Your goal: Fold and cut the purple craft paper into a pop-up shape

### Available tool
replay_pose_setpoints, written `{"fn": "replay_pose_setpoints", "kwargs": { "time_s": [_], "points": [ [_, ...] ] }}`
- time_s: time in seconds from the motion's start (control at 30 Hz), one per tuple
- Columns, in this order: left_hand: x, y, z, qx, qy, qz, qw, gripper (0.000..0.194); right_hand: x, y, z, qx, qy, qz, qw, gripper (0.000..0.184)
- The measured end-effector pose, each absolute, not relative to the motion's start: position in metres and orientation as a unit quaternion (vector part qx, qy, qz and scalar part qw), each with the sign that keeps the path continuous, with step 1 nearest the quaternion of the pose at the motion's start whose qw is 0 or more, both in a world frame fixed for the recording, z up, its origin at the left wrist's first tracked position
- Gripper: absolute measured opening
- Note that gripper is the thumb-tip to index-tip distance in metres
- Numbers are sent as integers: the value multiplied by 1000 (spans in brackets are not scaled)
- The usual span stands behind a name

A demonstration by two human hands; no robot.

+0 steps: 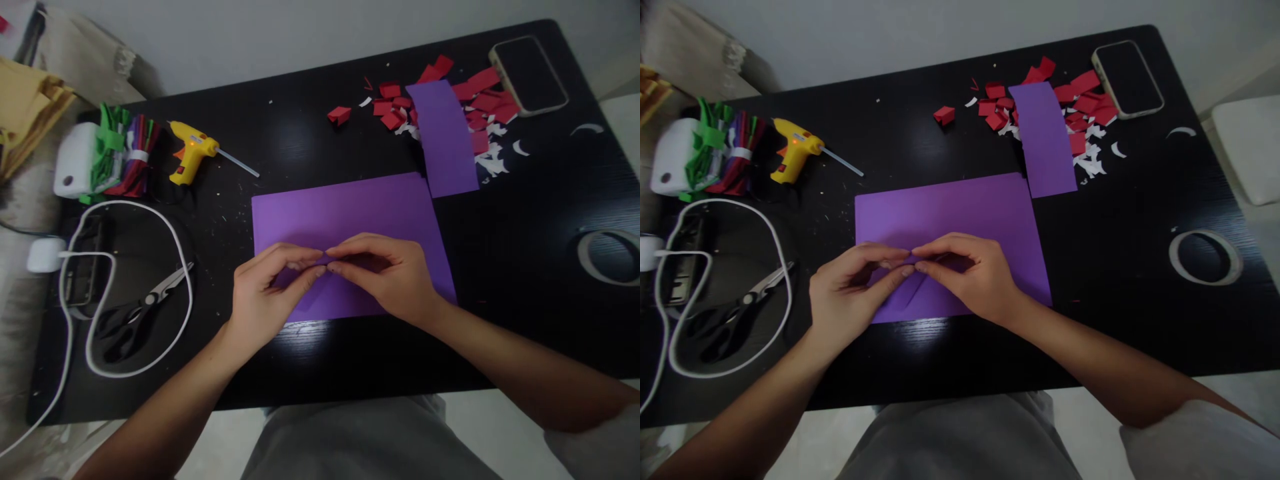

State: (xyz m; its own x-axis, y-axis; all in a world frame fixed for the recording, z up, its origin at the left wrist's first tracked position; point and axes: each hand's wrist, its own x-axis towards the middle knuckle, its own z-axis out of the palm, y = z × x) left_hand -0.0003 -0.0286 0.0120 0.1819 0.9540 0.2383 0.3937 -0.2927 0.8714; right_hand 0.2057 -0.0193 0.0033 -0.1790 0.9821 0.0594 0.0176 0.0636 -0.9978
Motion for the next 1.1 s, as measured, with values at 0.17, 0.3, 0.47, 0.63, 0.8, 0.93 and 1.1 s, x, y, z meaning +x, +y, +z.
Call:
{"fn": "replay_pose_setpoints", "kwargs": {
  "time_s": [0.17, 0.3, 0.47, 0.63, 0.8, 0.93, 1.1],
  "points": [
    [1, -29, 15, 691, 498, 411, 325, 13, 205, -20, 3, -452, -587, 484, 466, 13],
    [1, -27, 17, 706, 491, 408, 306, 10, 205, -20, 2, -452, -591, 473, 472, 14],
    [1, -26, 18, 724, 474, 414, 283, 9, 205, -19, 1, -447, -603, 461, 474, 16],
    [1, -25, 17, 736, 465, 411, 269, 8, 205, -20, -2, -443, -607, 458, 474, 16],
    [0, -25, 16, 744, 459, 408, 264, 7, 205, -20, -4, -449, -620, 445, 464, 14],
    [-1, -25, 14, 747, 461, 402, 261, 5, 205, -20, -4, -451, -629, 440, 455, 13],
    [-1, -26, 11, 736, 477, 394, 274, 10, 206, -20, -5, -454, -639, 428, 449, 12]
  ]
}}
